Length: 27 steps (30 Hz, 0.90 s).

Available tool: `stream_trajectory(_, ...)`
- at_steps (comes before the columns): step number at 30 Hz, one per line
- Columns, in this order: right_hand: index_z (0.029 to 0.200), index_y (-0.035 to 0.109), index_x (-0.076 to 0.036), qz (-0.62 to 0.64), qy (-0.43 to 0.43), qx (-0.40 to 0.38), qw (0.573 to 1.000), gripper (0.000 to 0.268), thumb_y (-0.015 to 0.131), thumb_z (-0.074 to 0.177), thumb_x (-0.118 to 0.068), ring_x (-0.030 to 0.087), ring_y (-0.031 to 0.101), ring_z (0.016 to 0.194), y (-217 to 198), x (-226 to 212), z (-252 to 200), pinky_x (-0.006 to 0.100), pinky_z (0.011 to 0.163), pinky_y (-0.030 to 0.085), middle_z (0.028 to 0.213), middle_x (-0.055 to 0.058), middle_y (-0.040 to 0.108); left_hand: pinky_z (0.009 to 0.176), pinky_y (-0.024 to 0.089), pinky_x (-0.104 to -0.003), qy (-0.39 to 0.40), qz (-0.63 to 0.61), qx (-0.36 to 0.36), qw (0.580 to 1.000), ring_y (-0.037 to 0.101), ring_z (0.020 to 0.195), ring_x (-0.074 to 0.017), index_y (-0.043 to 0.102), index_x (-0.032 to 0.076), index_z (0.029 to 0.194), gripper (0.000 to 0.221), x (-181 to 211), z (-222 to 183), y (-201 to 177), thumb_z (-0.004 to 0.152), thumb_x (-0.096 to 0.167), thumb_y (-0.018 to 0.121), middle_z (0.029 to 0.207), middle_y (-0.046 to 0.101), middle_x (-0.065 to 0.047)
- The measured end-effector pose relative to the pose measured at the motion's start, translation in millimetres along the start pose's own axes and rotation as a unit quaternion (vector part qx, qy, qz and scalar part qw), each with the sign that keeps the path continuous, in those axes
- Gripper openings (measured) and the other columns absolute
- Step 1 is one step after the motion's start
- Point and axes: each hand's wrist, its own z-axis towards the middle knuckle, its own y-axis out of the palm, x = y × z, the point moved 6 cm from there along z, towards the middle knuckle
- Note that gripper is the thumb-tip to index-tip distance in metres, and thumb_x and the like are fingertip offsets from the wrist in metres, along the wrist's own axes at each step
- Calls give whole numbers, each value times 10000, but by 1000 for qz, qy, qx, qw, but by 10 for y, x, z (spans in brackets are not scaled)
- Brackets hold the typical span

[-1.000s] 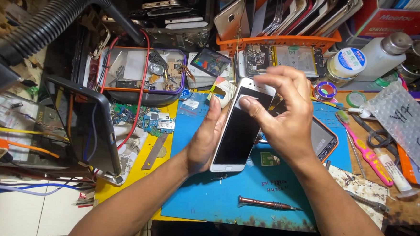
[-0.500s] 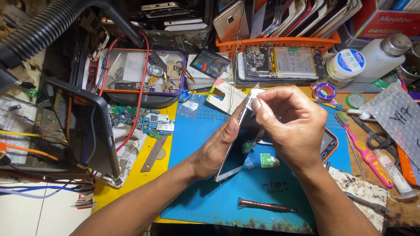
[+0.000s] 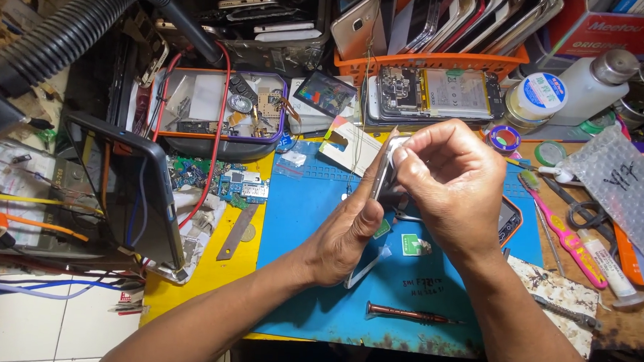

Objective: Reassembling a smartphone by carefully fitting the screen panel to the chassis and cleaning the device.

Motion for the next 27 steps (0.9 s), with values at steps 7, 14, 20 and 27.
stream_trajectory(7, 865, 631, -68, -11, 23, 13, 1000, 123, 747, 903, -52, 41, 554, 664, 34, 80, -44, 191, 591, 492, 781, 5, 642, 1312, 26, -443, 22, -18, 28, 999, -16, 1632, -292, 7, 99, 1626, 1071, -4, 0, -16, 917, 873, 222, 1746, -3, -169)
stream_trajectory(14, 771, 620, -84, -43, 41, -26, 998, 173, 757, 871, -48, 8, 470, 602, 160, 98, -139, 176, 525, 380, 711, -19, 592, 1338, 70, -441, 70, -83, 66, 992, 0, 1634, -268, 22, 84, 1631, 985, -28, 9, -86, 989, 777, 301, 1747, -14, -147)
stream_trajectory(20, 769, 637, -76, -50, 54, -75, 994, 154, 763, 857, -71, 2, 511, 584, 315, 157, -265, 175, 508, 428, 694, -9, 654, 1322, 166, -403, 57, -87, 126, 987, 176, 1599, -254, 130, 101, 1637, 921, -236, -39, -215, 989, 750, 218, 1696, 218, -144)
stream_trajectory(27, 736, 648, -107, -135, -3, -128, 983, 131, 760, 777, -52, -7, 501, 509, 537, 159, -377, 185, 477, 425, 574, -49, 621, 1211, 433, -413, 103, -283, 196, 933, 519, 1402, -253, 381, 92, 1576, 844, -152, -11, -415, 992, 699, 311, 1617, 448, -142)
